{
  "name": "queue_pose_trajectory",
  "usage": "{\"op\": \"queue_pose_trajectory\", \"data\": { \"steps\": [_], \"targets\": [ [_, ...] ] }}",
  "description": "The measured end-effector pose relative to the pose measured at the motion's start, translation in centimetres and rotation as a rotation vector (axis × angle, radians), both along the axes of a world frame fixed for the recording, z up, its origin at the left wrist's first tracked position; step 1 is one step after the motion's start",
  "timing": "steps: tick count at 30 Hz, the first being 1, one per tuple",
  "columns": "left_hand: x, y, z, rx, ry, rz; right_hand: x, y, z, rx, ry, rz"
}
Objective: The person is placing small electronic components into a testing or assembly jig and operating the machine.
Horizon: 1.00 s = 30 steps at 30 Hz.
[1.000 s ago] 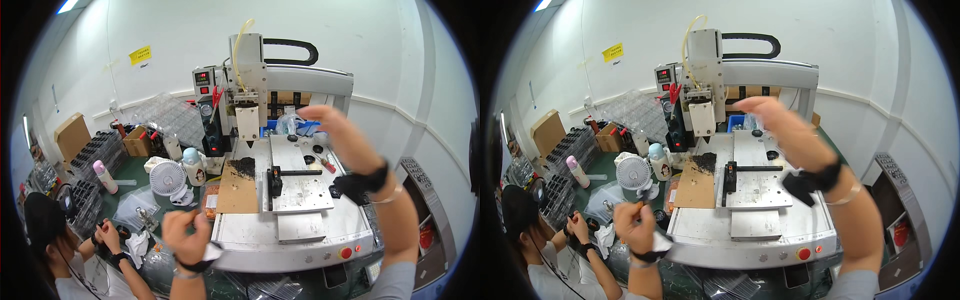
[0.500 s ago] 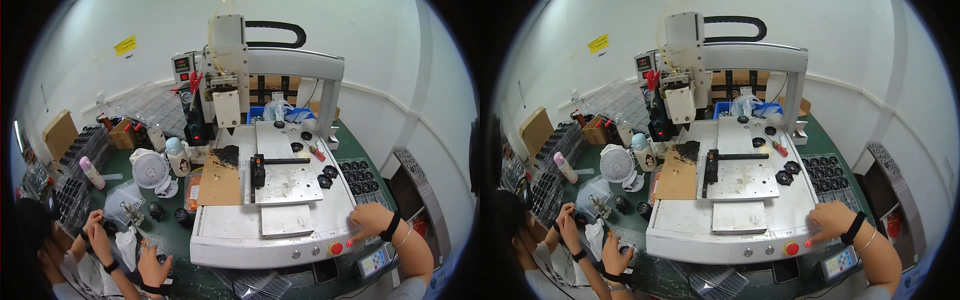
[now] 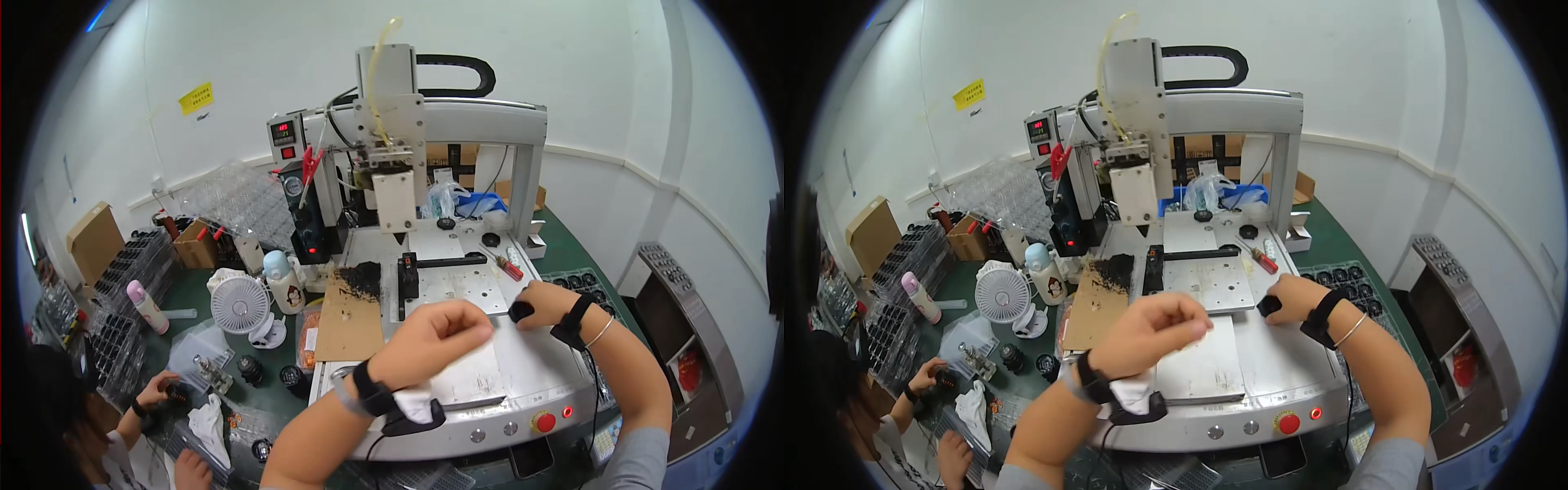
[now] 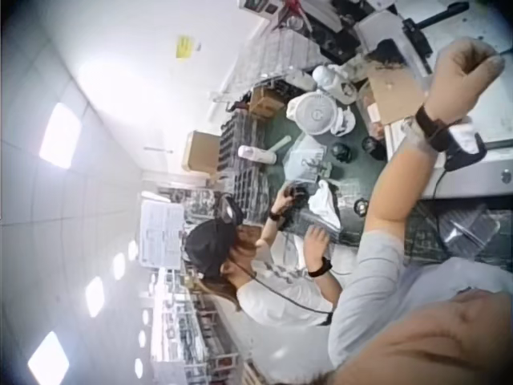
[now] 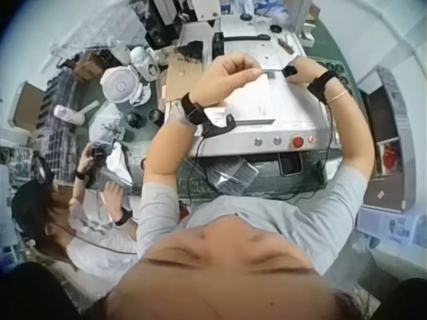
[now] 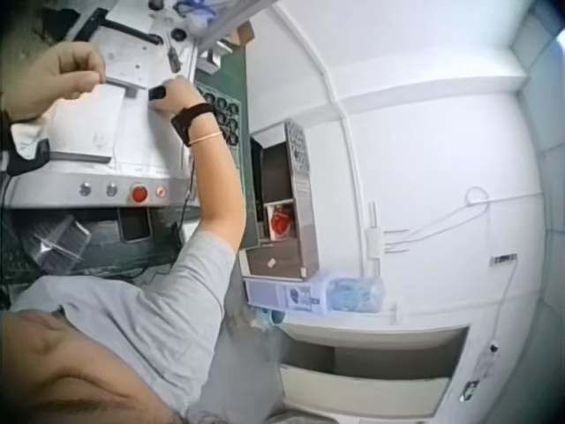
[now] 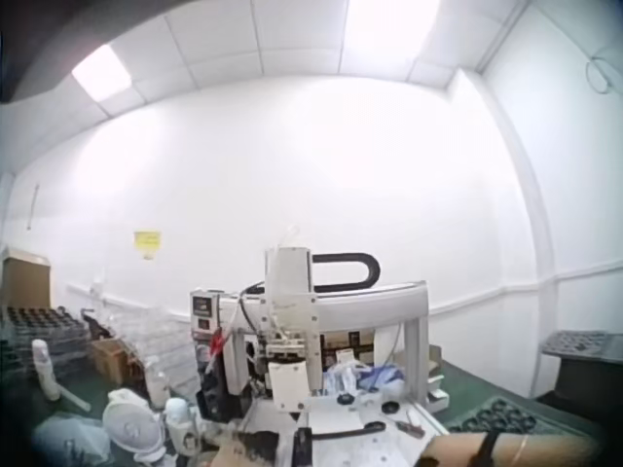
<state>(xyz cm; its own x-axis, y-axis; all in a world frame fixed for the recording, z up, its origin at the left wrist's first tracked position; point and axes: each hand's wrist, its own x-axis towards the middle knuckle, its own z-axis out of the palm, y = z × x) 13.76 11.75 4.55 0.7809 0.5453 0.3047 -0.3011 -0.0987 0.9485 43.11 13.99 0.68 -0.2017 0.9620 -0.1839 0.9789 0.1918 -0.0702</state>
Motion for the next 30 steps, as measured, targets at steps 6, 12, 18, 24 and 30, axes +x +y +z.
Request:
{"op": "queue_pose_trajectory", "data": {
  "steps": [6,12,18,24,30],
  "targets": [
    [-0.1,4.4,-4.8,-0.335,0.127,0.180,-0.2,0.7,2.2,0.337,0.068,0.090],
    [-0.6,5.3,-5.1,-0.420,0.154,0.152,-5.0,6.1,4.6,-0.186,1.911,-0.429],
    [-0.2,5.3,-6.1,-0.215,0.334,-0.032,-7.0,7.0,-0.9,-0.212,1.890,-0.449],
    [0.1,4.1,-5.9,0.017,0.427,-0.016,-7.4,5.9,-0.5,-0.148,1.909,-0.397],
    [0.1,3.9,-5.8,0.254,0.459,-0.011,-7.0,6.3,-1.1,-0.159,1.866,-0.333]
  ]
}}
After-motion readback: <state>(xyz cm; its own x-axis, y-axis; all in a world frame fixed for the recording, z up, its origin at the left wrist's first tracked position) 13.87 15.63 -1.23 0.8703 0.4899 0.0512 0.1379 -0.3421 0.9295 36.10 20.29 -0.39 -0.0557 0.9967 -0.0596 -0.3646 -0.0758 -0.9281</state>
